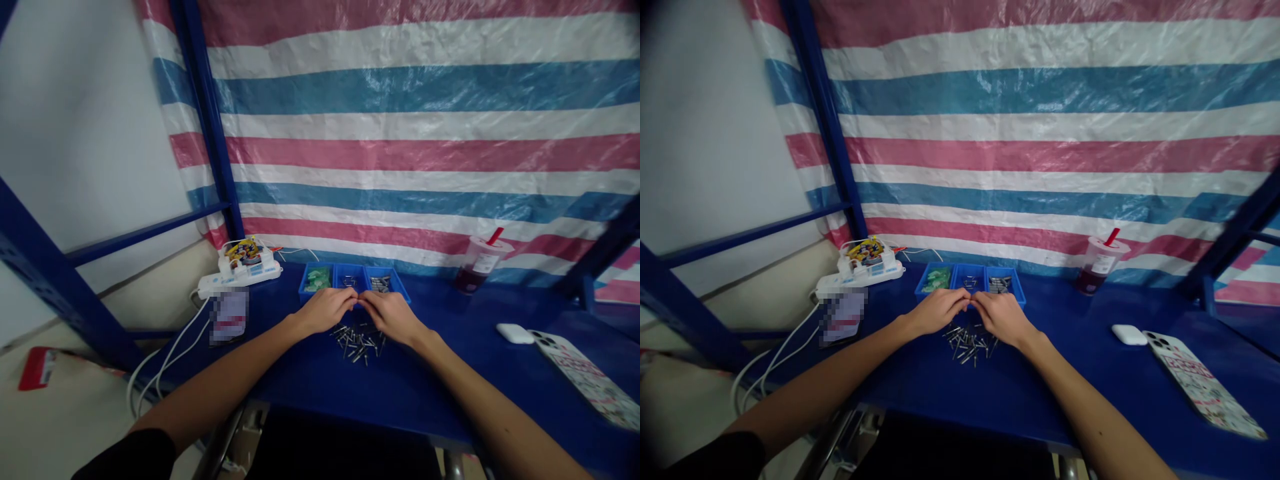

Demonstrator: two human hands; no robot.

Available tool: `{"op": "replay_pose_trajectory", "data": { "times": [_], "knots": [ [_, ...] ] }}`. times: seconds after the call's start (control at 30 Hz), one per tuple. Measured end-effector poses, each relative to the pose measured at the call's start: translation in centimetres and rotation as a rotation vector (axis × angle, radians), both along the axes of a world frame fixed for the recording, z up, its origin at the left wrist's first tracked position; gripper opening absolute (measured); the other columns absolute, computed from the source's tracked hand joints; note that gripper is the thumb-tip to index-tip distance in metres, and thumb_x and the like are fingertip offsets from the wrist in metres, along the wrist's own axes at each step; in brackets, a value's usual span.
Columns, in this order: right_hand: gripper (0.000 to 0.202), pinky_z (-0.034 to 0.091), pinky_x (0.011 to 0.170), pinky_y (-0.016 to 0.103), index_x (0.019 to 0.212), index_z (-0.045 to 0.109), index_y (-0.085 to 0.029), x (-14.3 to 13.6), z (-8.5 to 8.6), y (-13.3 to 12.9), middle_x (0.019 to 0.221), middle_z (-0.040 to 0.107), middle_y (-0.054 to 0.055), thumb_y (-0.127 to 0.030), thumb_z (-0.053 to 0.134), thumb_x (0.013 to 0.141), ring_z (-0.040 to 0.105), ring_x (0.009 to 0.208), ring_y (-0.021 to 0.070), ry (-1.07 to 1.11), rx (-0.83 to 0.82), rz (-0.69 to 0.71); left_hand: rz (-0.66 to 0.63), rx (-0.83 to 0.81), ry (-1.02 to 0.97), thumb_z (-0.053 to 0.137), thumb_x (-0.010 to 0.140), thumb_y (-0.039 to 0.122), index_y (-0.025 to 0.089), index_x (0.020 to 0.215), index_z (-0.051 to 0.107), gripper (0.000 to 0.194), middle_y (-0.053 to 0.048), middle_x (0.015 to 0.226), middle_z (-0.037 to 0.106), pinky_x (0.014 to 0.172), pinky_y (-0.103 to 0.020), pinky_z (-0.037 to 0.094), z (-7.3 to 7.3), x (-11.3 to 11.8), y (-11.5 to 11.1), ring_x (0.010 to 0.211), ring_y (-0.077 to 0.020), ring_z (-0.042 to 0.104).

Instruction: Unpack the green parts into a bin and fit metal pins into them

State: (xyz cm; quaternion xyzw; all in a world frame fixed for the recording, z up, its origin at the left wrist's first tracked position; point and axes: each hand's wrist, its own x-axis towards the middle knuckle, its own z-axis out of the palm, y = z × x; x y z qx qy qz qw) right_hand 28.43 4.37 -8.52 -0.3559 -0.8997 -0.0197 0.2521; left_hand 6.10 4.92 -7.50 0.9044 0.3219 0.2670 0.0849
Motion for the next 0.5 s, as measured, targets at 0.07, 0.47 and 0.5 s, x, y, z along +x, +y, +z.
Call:
{"op": "replay_pose_trajectory", "data": {
  "times": [0.07,0.47,0.5],
  "knots": [
    [0.028,0.045,0.073,0.028,0.108,0.065,-0.021,0.02,-0.05,0.10,0.096,0.074,0.006,-0.029,0.038,0.108,0.069,0.084,0.0190,0.011,0.006,0.004,0.024,0.025,0.004,0.041,0.106,0.026,0.020,0.102,0.059,0.019,-0.001,0.091,0.070,0.076,-0.027,0.047,0.00,0.02,-0.11,0.083,-0.0170,0.068],
    [0.023,0.045,0.068,0.027,0.106,0.072,-0.023,0.49,0.24,0.22,0.100,0.066,0.006,-0.027,0.049,0.104,0.064,0.079,0.0162,0.078,0.115,0.041,0.084,0.094,0.053,0.045,0.105,0.029,0.021,0.103,0.058,0.016,-0.001,0.087,0.069,0.071,-0.028,0.045,0.05,0.11,-0.27,0.077,-0.0176,0.067],
    [0.022,0.045,0.067,0.027,0.106,0.072,-0.023,0.49,0.20,0.21,0.103,0.065,0.007,-0.026,0.050,0.104,0.063,0.078,0.0156,0.083,0.129,0.042,0.083,0.093,0.052,0.044,0.105,0.029,0.021,0.102,0.058,0.017,-0.001,0.088,0.070,0.071,-0.028,0.045,0.08,0.12,-0.29,0.078,-0.0178,0.067]
  ]
}}
